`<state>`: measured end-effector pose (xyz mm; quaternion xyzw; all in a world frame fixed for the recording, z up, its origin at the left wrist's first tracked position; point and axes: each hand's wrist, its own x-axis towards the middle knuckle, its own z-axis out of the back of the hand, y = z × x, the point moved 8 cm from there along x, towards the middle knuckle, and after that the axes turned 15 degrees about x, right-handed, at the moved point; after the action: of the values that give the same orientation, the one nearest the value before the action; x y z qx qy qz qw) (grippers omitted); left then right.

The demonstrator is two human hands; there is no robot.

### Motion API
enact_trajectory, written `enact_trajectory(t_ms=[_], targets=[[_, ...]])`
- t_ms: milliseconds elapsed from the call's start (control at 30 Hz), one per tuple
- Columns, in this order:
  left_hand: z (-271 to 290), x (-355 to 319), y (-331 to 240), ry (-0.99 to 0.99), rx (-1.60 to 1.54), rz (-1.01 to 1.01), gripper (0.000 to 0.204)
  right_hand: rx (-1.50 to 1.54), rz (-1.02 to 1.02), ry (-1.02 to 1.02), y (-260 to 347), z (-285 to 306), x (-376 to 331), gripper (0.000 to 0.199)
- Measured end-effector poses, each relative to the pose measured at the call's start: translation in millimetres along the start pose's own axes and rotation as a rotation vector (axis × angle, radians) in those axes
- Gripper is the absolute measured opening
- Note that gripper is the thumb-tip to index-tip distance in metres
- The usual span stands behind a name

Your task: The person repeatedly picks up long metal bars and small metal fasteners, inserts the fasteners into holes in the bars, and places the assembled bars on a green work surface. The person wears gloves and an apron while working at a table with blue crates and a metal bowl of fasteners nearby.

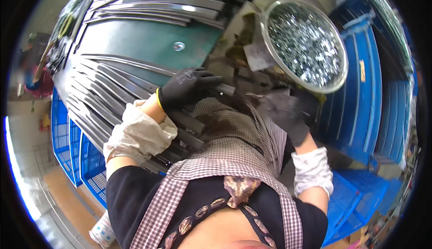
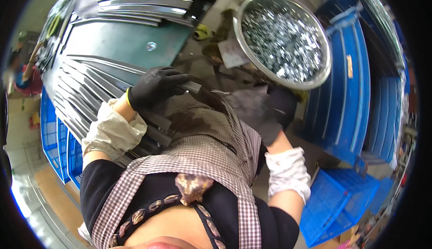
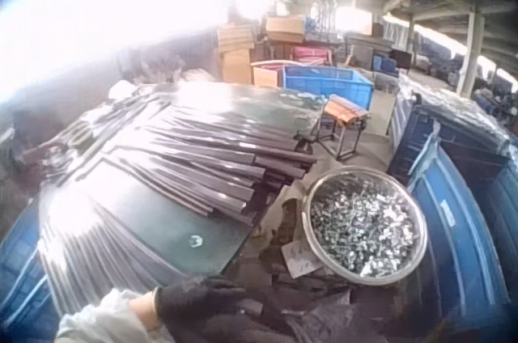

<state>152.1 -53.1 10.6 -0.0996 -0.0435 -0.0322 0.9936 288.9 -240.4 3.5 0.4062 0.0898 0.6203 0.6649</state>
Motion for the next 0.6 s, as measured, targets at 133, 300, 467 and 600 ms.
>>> enact_trajectory(t_ms=[133,300,467,600], targets=[[7,-16,37,-0.107,0.016,-0.009,0.044,-0.155,-0.262,-0.094,-44,50,1,0.021],[21,-65,105,-0.133,-0.301,0.319,0.029,-0.109,-0.498,-0.164,-172,86,-7,0.053],[19,-100,128,-0.008,-0.144,0.641,0.02,-0.578,-0.715,0.017,-177,75,16,0.058],[37,-71,145,-0.138,0.045,0.612,0.038,-0.451,-0.632,0.031,-228,70,2,0.04]])
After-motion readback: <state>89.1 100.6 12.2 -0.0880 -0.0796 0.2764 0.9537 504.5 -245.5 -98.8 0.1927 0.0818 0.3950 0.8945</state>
